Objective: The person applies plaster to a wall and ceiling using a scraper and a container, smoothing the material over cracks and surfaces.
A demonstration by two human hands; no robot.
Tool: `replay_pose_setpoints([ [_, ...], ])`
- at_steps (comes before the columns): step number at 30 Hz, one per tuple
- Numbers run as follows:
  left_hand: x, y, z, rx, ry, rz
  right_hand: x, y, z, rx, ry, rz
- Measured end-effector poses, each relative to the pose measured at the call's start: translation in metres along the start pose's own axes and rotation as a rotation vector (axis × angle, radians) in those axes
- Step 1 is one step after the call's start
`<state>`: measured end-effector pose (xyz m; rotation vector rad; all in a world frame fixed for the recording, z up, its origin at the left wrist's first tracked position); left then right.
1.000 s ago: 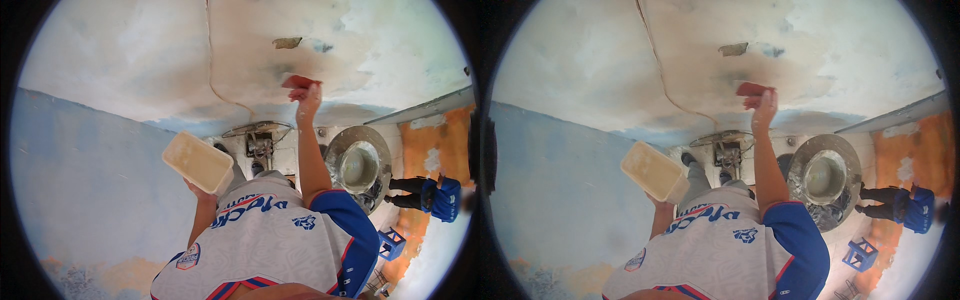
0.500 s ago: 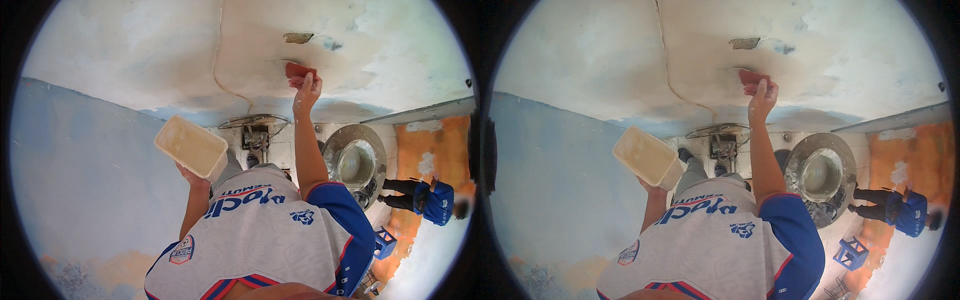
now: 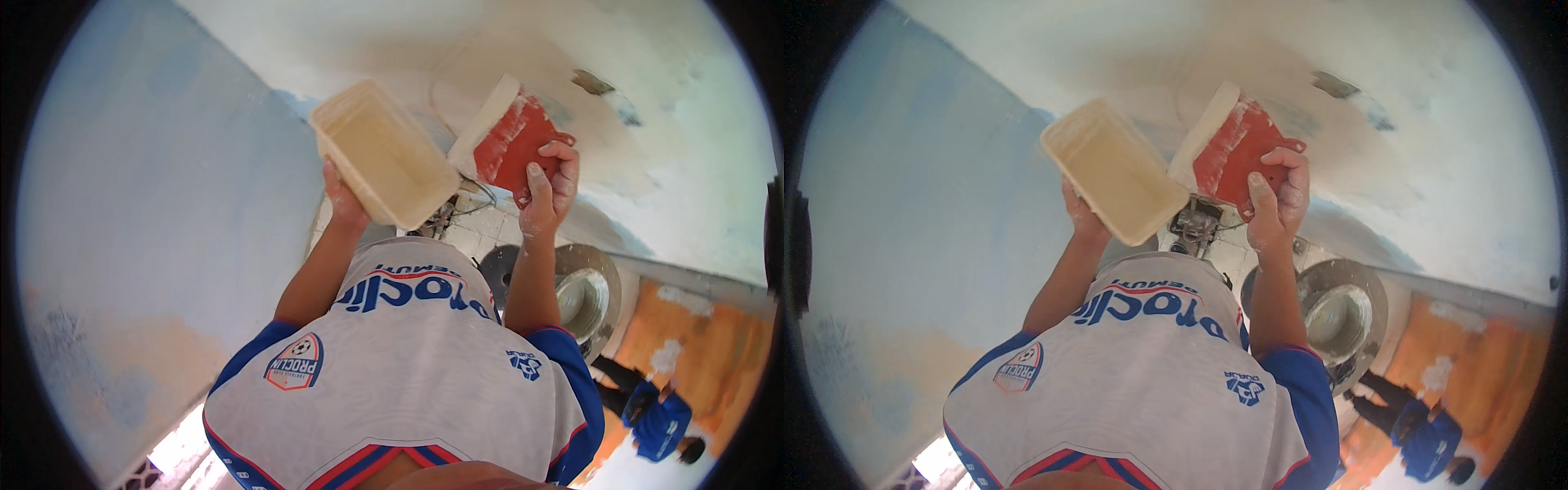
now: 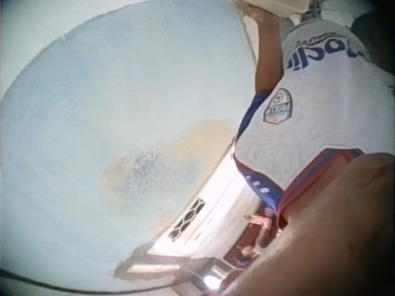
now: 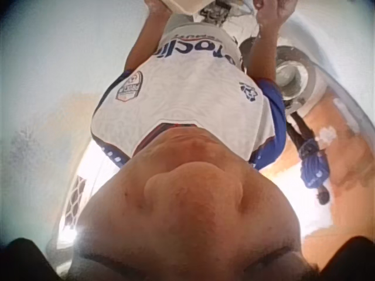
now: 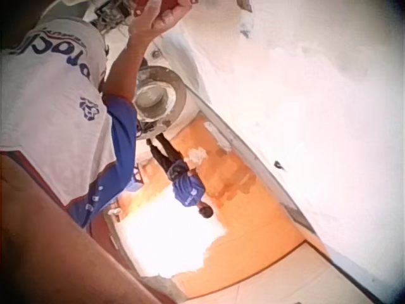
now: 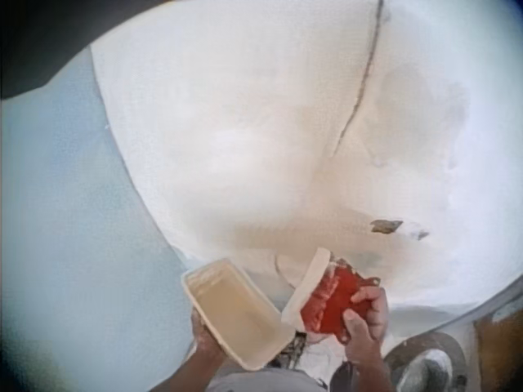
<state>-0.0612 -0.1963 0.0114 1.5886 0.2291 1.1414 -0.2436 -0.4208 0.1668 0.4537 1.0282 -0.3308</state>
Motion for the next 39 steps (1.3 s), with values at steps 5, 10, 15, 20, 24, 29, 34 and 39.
replay_pose_setpoints([
  [5,0.034,0.024,0.002,-0.098,0.112,0.051,-0.038,0.082,0.017,-0.168,-0.291,-0.355],
  [10,0.064,0.001,0.007,-0.023,0.212,0.16,-0.036,0.169,0.03,-0.533,-0.013,-0.943],
  [15,0.089,-0.022,0.016,-0.07,0.298,0.153,-0.024,0.216,0.032,-0.697,0.018,-1.082],
  [20,0.127,-0.052,0.0,0.06,0.438,0.245,-0.03,0.242,0.025,-0.653,0.048,-1.002],
  [24,0.15,-0.082,-0.029,0.176,0.419,0.292,-0.039,0.249,0.016,-0.602,0.146,-0.752],
  [29,0.157,-0.109,-0.052,0.027,0.216,0.051,-0.027,0.257,0.01,-0.29,0.254,-0.444],
  [34,0.179,-0.108,-0.073,-0.143,0.181,0.016,-0.002,0.299,-0.017,-0.32,0.335,-0.24],
  [39,0.175,-0.129,-0.087,-0.184,0.092,-0.029,0.022,0.338,-0.036,-0.399,0.422,-0.196],
])
Point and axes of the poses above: each hand's wrist, its own z-axis towards the middle knuckle, its own y-axis out of the palm, x = y × z, the point moved 8 cm from there along z, towards the middle knuckle, and after that the axes turned 13 degrees about -x, right-handed, at the moved point
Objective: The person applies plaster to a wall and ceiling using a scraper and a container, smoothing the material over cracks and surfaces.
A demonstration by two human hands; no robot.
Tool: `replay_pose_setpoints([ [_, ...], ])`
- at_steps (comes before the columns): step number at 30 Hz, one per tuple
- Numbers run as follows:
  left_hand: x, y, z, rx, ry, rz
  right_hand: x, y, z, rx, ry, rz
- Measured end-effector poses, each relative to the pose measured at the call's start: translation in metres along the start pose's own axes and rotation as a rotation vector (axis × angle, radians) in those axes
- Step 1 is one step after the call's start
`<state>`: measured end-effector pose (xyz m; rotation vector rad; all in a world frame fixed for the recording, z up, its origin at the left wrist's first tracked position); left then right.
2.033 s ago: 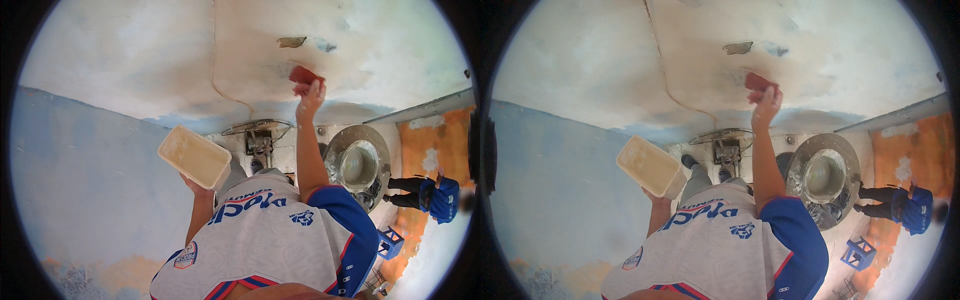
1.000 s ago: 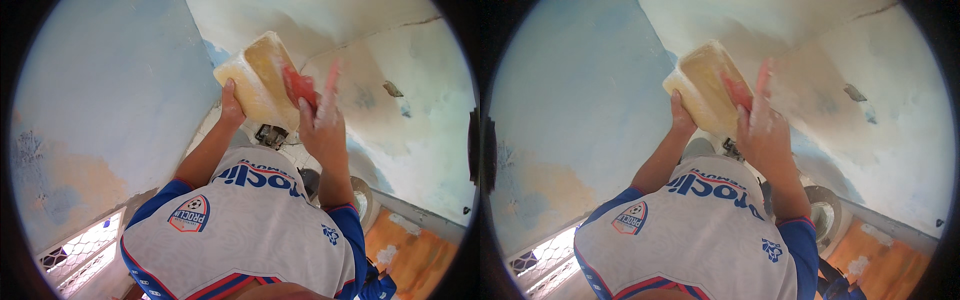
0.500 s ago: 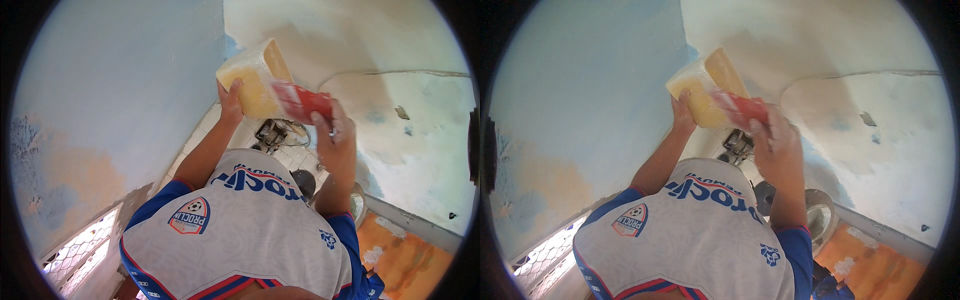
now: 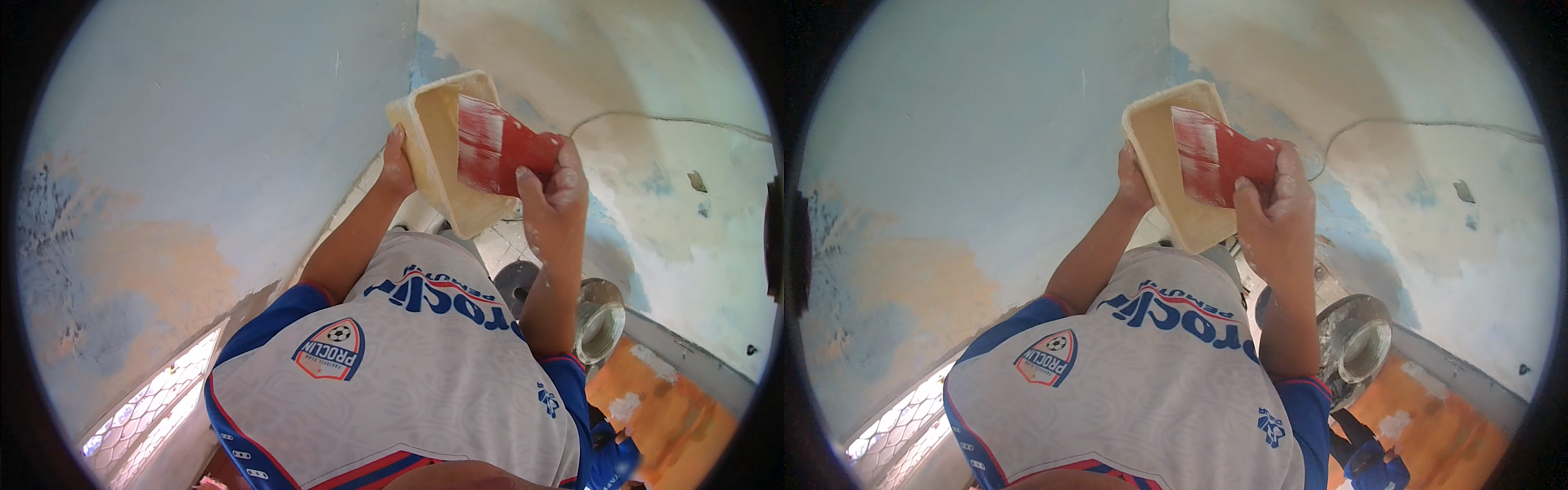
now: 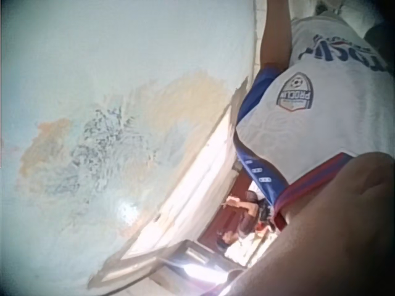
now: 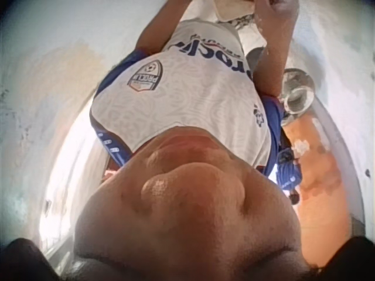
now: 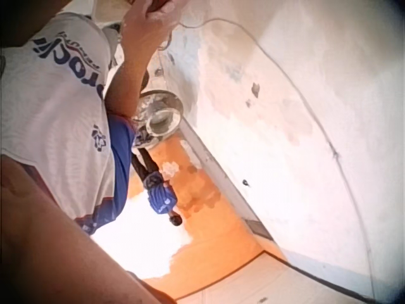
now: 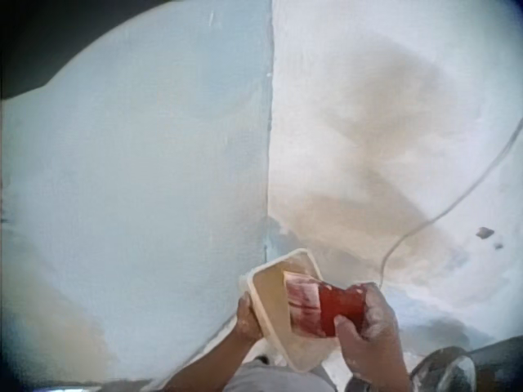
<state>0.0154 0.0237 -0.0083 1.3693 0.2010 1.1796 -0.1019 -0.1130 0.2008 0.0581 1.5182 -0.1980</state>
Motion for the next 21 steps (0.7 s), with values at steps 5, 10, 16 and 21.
replay_pose_setpoints([
  [5,-0.006,-0.003,-0.007,0.018,-0.096,-0.042,0.019,0.012,0.012,-0.02,0.024,-0.25],
  [10,-0.02,-0.01,-0.004,0.097,-0.196,-0.082,0.04,0.016,0.015,-0.108,0.097,0.008],
  [16,-0.026,-0.008,-0.009,0.147,-0.265,-0.072,0.048,0.008,0.0,-0.127,0.174,0.171],
  [21,-0.023,-0.012,-0.02,0.212,-0.259,-0.057,0.059,0.001,-0.011,-0.157,0.178,0.252],
])
Point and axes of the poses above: each hand's wrist, its own z-axis towards the middle knuckle, its own y-axis out of the palm, x = y × z, the point moved 8 cm from there along z, towards the middle knuckle, and after that the axes turned 13 degrees about -x, right-handed, at the moved point
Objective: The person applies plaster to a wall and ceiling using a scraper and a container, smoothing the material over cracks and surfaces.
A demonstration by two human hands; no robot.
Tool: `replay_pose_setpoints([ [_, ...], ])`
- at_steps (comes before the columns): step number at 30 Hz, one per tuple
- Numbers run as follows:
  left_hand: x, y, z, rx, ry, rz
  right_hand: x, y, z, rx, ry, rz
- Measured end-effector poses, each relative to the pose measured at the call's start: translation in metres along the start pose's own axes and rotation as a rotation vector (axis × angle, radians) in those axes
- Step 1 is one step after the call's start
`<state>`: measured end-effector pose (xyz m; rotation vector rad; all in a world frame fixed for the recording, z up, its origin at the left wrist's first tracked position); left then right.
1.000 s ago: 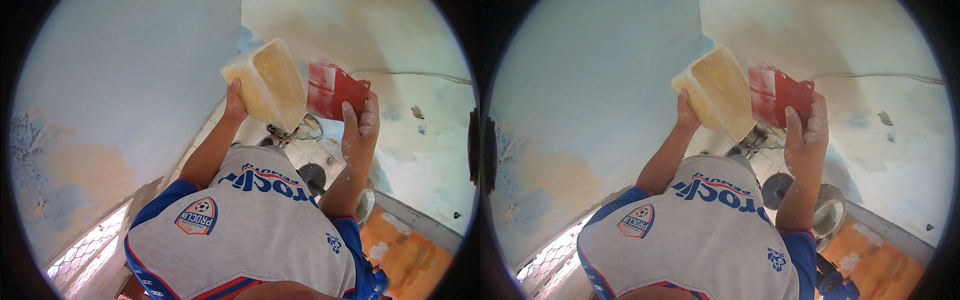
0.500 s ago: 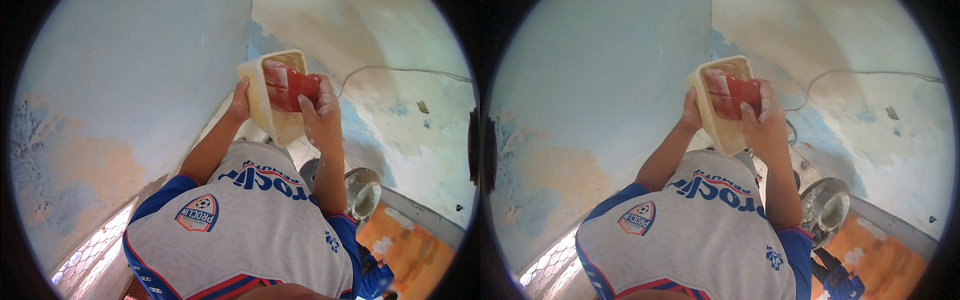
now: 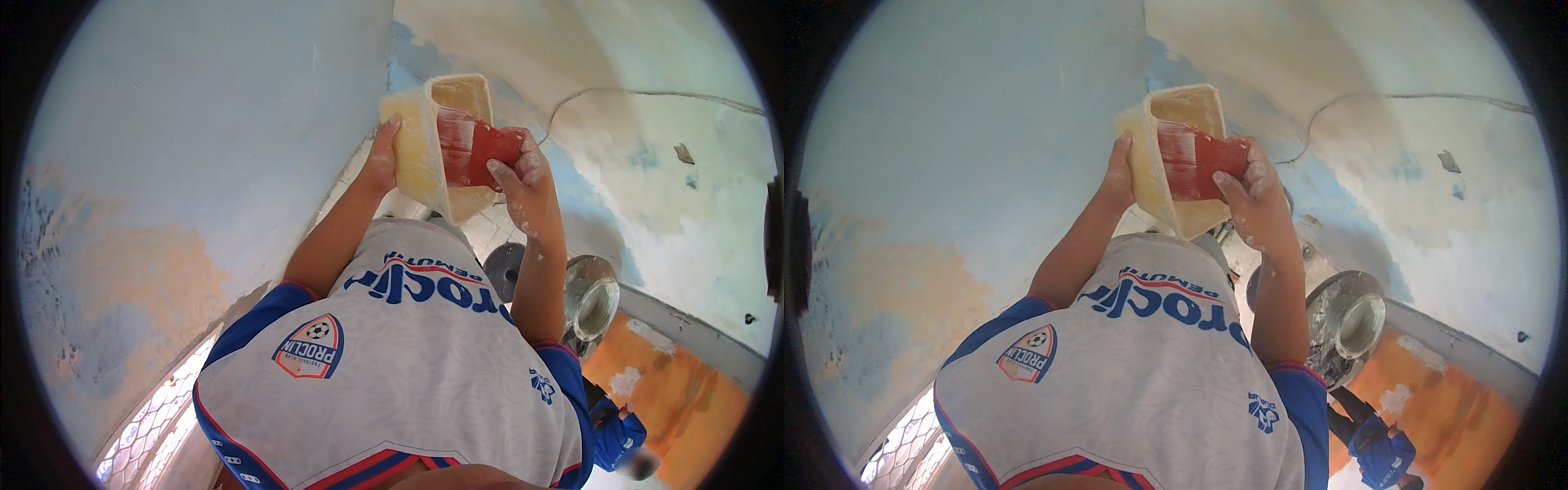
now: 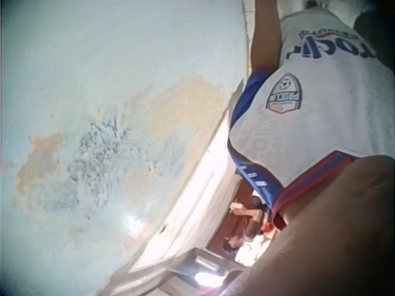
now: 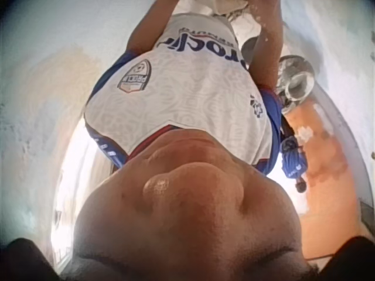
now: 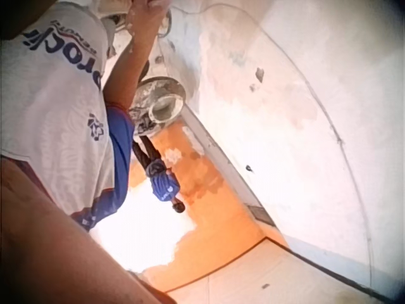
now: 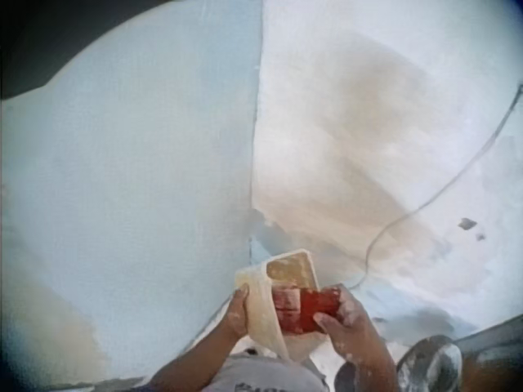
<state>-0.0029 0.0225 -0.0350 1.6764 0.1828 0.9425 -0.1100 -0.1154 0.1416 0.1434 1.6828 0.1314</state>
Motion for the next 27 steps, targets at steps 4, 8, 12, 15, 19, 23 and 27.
replay_pose_setpoints([
  [4,0.008,0.001,-0.002,-0.025,0.003,0.035,0.008,-0.003,-0.006,-0.029,0.027,-0.047],
  [8,0.012,-0.001,-0.003,-0.068,-0.025,-0.008,0.016,-0.001,-0.013,-0.064,0.045,0.016],
  [12,0.012,0.008,-0.006,-0.057,-0.023,0.032,0.025,-0.008,-0.019,-0.075,0.062,-0.012],
  [15,0.004,0.01,-0.007,-0.206,-0.065,-0.047,0.024,-0.011,-0.022,-0.049,0.052,0.049],
  [19,-0.006,0.007,-0.006,-0.06,-0.048,0.003,0.032,-0.029,-0.031,-0.014,0.032,0.065],
  [23,-0.007,0.023,-0.005,-0.113,-0.044,-0.004,0.03,-0.043,-0.04,0.078,-0.074,0.296],
  [27,-0.014,0.028,-0.004,-0.051,-0.063,0.073,0.021,-0.053,-0.053,0.272,-0.13,0.344],
])
Point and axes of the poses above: each hand's wrist, its own z-axis towards the middle knuckle, its own y-axis out of the palm, x = y × z, the point moved 8 cm from there along z, towards the middle knuckle, and after that the axes turned 13 degrees about -x, right-handed, at the moved point
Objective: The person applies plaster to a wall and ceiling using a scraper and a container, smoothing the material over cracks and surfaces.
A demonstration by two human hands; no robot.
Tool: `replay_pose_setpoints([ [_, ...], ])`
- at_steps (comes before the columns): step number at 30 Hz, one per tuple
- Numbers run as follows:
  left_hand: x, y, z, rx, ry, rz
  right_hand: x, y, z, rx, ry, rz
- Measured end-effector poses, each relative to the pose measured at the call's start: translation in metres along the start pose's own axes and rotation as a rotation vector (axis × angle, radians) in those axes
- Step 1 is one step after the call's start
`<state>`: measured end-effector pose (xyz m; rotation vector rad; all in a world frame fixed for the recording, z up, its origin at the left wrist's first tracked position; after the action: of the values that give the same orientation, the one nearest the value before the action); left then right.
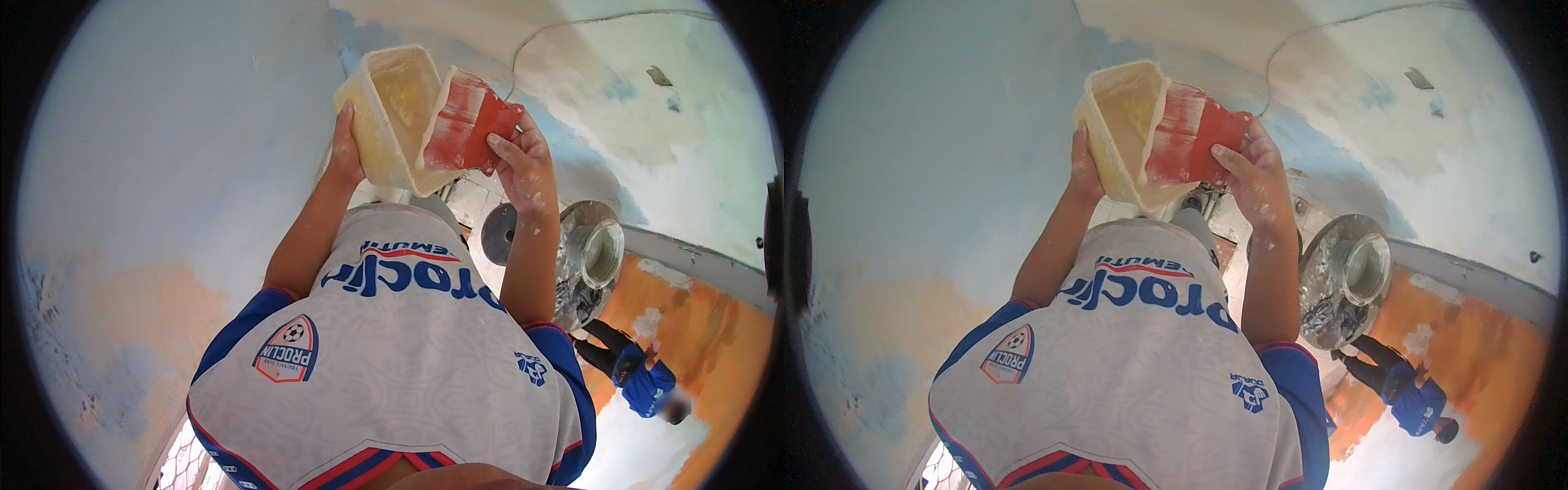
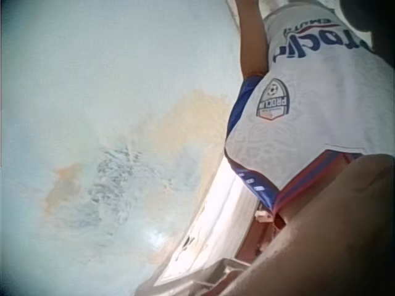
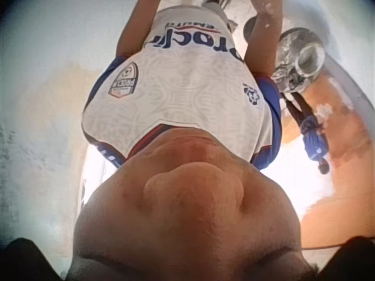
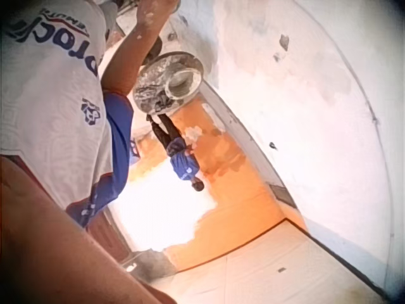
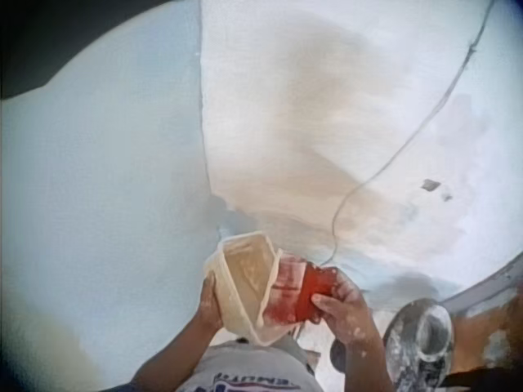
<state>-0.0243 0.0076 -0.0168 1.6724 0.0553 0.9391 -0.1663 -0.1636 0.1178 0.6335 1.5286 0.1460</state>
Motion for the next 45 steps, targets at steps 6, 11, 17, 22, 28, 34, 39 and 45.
replay_pose_setpoints([
  [6,-0.025,0.002,0.014,0.037,-0.09,-0.053,-0.017,-0.017,-0.022,0.164,-0.114,-0.24],
  [11,-0.035,0.023,0.034,-0.088,-0.055,-0.071,-0.022,-0.047,-0.034,0.139,-0.056,-0.409],
  [17,-0.056,0.044,0.065,-0.121,-0.06,-0.081,-0.052,-0.081,-0.06,0.123,-0.094,-0.52],
  [22,-0.088,0.087,0.102,-0.133,-0.074,-0.047,-0.089,-0.128,-0.082,0.117,-0.196,-0.67],
  [28,-0.136,0.119,0.134,-0.111,-0.113,-0.108,-0.139,-0.159,-0.095,0.083,-0.358,-1.031],
  [34,-0.173,0.125,0.151,-0.11,-0.056,-0.051,-0.147,-0.24,-0.087,0.159,-0.517,-0.834],
  [39,-0.18,0.103,0.139,0.008,-0.019,0.01,-0.118,-0.322,-0.027,0.33,-0.428,-0.246],
  [45,-0.173,0.098,0.129,0.076,-0.008,0.084,-0.114,-0.39,0.036,0.542,-0.441,-0.052],
])
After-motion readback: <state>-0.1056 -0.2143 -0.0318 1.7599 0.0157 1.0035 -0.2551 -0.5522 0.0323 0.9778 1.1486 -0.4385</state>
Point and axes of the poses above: each hand's wrist, its own z-axis towards the middle knuckle, its own y-axis out of the palm, x = y × z, the point moved 8 cm from there along z, towards the middle knuckle, and after that the axes turned 13 degrees about -x, right-handed, at the moved point
